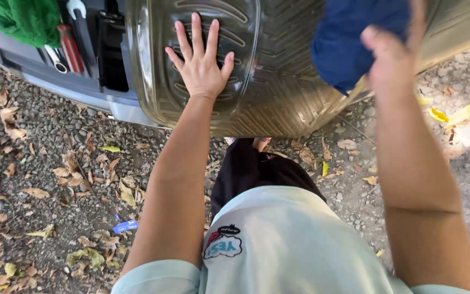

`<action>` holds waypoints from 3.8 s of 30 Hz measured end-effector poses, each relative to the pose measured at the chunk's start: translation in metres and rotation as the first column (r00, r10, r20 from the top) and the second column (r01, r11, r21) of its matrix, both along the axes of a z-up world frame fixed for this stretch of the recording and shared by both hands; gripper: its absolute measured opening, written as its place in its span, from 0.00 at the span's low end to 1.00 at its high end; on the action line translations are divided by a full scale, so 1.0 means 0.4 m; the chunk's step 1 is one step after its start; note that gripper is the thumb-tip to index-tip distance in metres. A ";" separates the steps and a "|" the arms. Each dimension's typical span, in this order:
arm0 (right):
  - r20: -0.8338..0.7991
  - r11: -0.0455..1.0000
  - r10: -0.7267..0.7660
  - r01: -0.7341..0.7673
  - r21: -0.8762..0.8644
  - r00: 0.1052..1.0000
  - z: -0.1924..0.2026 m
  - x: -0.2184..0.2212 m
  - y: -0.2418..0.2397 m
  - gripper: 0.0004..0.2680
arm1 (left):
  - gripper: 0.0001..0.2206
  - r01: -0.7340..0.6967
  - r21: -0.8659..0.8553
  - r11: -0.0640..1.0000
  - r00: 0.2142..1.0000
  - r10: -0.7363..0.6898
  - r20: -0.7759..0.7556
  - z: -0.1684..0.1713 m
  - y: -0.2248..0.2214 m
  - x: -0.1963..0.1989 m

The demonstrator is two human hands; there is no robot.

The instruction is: Cleaning a large plastic car component, likely a headlight cover, using a blue microfiber cloth.

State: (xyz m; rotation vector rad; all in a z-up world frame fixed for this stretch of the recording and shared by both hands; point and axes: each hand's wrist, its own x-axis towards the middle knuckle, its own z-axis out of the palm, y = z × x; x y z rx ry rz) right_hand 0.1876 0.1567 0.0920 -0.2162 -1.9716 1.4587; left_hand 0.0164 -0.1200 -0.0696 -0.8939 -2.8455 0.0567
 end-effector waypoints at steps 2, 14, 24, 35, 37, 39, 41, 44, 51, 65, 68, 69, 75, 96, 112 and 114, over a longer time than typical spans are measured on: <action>0.646 0.978 -0.203 0.122 0.168 0.736 0.112 0.000 -0.001 0.14 | 0.33 -0.010 -0.001 1.000 1.000 0.010 0.018 0.011 -0.003 -0.005; -0.007 0.496 -0.550 0.333 0.802 0.835 -0.250 -0.101 -0.053 0.09 | 0.34 -0.020 -0.024 1.000 1.000 0.020 0.000 -0.004 0.001 -0.006; 0.096 0.480 -0.249 0.037 0.876 0.964 -0.299 0.047 -0.136 0.04 | 0.33 -0.015 -0.082 0.997 0.998 0.020 0.061 0.003 -0.006 -0.005; 0.173 0.630 -0.332 0.082 0.772 0.927 -0.331 -0.030 -0.444 0.09 | 0.34 -0.022 -0.124 0.992 0.998 0.015 -0.060 -0.013 -0.005 -0.014; 0.382 0.697 -0.474 0.073 0.713 0.794 -0.368 0.057 -0.369 0.10 | 0.33 -0.007 -0.101 0.995 0.999 0.002 -0.047 -0.019 -0.017 -0.003; 0.559 0.753 -0.558 0.091 0.652 0.614 -0.404 0.139 -0.295 0.11 | 0.32 -0.002 -0.064 0.998 0.999 -0.001 -0.045 -0.022 -0.009 -0.012; 0.113 0.585 -0.747 0.567 0.580 0.655 -0.447 0.243 -0.252 0.09 | 0.32 -0.013 -0.029 0.999 1.000 0.012 -0.025 -0.029 -0.014 -0.009; 0.169 0.522 -0.851 0.768 0.371 0.497 -0.452 0.161 -0.359 0.08 | 0.33 0.007 0.000 1.000 0.998 -0.007 -0.065 -0.047 -0.016 -0.016; 0.145 0.665 -0.531 0.305 0.682 0.835 -0.509 0.082 -0.565 0.11 | 0.33 -0.019 -0.082 0.996 0.992 0.008 -0.130 -0.078 -0.022 -0.028; 0.081 0.643 -0.539 0.348 0.683 0.838 -0.580 0.001 -0.805 0.10 | 0.31 0.076 0.115 0.990 0.985 -0.057 -0.161 -0.094 -0.026 -0.047; 0.157 0.655 -0.692 0.520 0.548 0.705 -0.687 0.132 -0.684 0.10 | 0.31 0.070 0.121 0.990 0.982 -0.047 -0.181 -0.113 -0.030 -0.047; 0.165 0.656 -0.694 0.523 0.544 0.700 -0.659 0.157 -0.648 0.10 | 0.31 0.075 0.113 0.991 0.983 -0.054 -0.178 -0.112 -0.032 -0.047; 0.521 -0.120 -0.700 0.639 -0.760 0.489 -0.686 0.166 -0.658 0.31 | 0.32 0.052 0.077 0.996 0.989 -0.041 -0.144 -0.105 -0.025 -0.046; 0.410 -0.205 -0.648 0.372 -0.905 0.642 -0.726 0.303 -0.473 0.12 | 0.31 0.076 0.144 0.987 0.996 -0.069 -0.051 -0.059 -0.003 -0.030; 0.356 0.417 -0.639 0.695 -0.585 0.682 -0.534 0.236 -0.427 0.07 | 0.34 0.138 0.087 0.987 0.989 -0.133 -0.066 -0.065 -0.012 -0.047; 0.318 0.454 -0.670 0.710 -0.539 0.670 -0.504 0.241 -0.375 0.08 | 0.34 0.153 0.088 0.984 0.986 -0.147 -0.078 -0.071 -0.028 -0.047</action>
